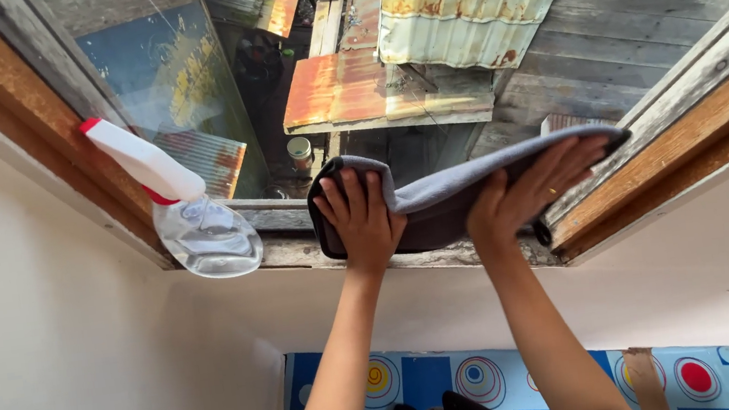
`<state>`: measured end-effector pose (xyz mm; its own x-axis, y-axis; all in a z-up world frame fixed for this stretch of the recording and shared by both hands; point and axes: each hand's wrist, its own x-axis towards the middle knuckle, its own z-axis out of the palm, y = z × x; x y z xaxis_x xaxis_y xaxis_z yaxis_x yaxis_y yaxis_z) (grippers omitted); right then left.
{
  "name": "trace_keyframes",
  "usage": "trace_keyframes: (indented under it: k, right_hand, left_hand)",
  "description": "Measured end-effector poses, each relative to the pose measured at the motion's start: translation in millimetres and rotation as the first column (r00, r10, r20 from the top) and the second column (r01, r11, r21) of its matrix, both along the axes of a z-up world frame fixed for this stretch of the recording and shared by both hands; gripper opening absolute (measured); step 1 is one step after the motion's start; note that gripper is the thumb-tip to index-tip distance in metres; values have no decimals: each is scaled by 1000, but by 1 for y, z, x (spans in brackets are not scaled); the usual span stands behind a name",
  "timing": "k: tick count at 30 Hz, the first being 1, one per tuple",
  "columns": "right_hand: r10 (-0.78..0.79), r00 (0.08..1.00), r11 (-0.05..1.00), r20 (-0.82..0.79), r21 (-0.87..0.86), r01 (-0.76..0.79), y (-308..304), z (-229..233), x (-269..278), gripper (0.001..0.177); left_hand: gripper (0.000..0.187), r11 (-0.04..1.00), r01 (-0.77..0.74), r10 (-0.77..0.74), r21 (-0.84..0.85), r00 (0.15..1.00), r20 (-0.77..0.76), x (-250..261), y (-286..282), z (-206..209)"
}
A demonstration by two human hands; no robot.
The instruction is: The person wipes a window pane with a gray cloth using both hands. They repeatedly rub the same area of the glass in circular and back-and-forth motions. A spray bottle sits on the windowsill but is not used during the clip.
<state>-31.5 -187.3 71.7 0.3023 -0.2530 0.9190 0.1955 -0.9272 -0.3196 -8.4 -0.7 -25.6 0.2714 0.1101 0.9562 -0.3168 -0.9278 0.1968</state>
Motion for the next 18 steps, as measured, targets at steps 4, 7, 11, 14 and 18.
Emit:
trace_keyframes:
  k: [4,7,11,14,18]
  right_hand:
    - [43,998,990,47,-133,-36,24,-4,15,79]
    - [108,994,919,30,-385,-89,25,-26,10,77]
    - [183,983,843,-31,-509,-173,-3,-72,6,70]
    - [184,983,875,-29,-451,-177,-17,-69,6,76]
    - [13,1000,981,19,-195,-9,-6,-9,1,96]
  left_hand:
    - [64,1000,5,-5,4,1000,-26,-3,3,3]
    - [63,1000,5,-5,4,998,-59,-6,0,1]
    - [57,1000,-20,20,15,1000,-14,-3,1,-2]
    - [56,999,-35,35,20,999,4,-1,1,1]
    - [59,1000,-17,17,5,1000,-3,0,2,-2]
